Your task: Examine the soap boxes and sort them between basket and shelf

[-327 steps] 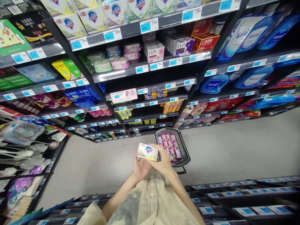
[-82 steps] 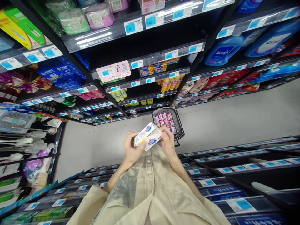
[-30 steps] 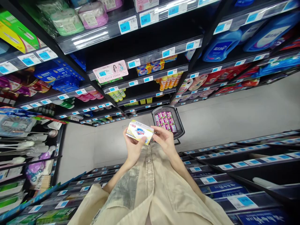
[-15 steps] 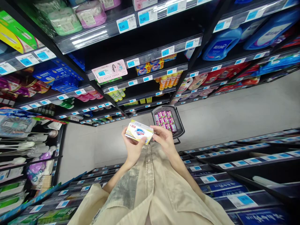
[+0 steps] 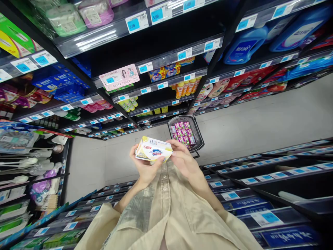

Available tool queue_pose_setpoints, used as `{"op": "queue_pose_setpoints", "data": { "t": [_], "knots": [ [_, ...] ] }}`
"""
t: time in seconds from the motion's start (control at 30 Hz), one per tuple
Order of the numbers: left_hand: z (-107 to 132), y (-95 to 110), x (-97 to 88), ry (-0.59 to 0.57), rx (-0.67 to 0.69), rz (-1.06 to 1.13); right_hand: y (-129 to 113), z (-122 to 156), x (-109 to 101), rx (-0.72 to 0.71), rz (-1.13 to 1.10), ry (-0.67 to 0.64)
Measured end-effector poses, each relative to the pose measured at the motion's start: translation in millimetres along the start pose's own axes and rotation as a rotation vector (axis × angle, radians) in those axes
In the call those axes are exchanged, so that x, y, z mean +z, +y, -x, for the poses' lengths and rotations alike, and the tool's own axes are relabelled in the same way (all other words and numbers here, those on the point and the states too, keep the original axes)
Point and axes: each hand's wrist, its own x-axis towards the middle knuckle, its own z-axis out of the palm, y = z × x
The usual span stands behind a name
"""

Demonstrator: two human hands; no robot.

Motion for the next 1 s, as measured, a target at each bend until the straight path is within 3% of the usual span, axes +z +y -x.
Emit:
{"op": "queue_pose_setpoints", "data": {
  "t": [0.27, 0.33, 0.5, 0.67, 1.0],
  "knots": [
    [-1.1, 0.3, -0.8, 0.012, 0.073, 0.011, 3.6, 1.0, -4.0, -0.092, 0.054, -0.035],
    [-0.8, -1.9, -1.2, 0.017, 0.056, 0.011, 3.3, 3.5, -4.4, -0.236, 0.161, -0.026],
    [2.3, -6.0, -4.8, 0.044, -0.013, 0.033, -3.2, 10.4, -4.6, -0.765, 0.737, 0.053],
    [4.0, -7.5, -8.7, 0.014, 0.062, 0.057, -8.0, 7.8, -10.2, -1.101, 0.993, -0.009],
    [-0.4, -5.9, -6.1, 0.003, 0.157, 0.035, -14.5, 8.8, -14.6, -1.191, 1.140, -0.045]
  ]
}}
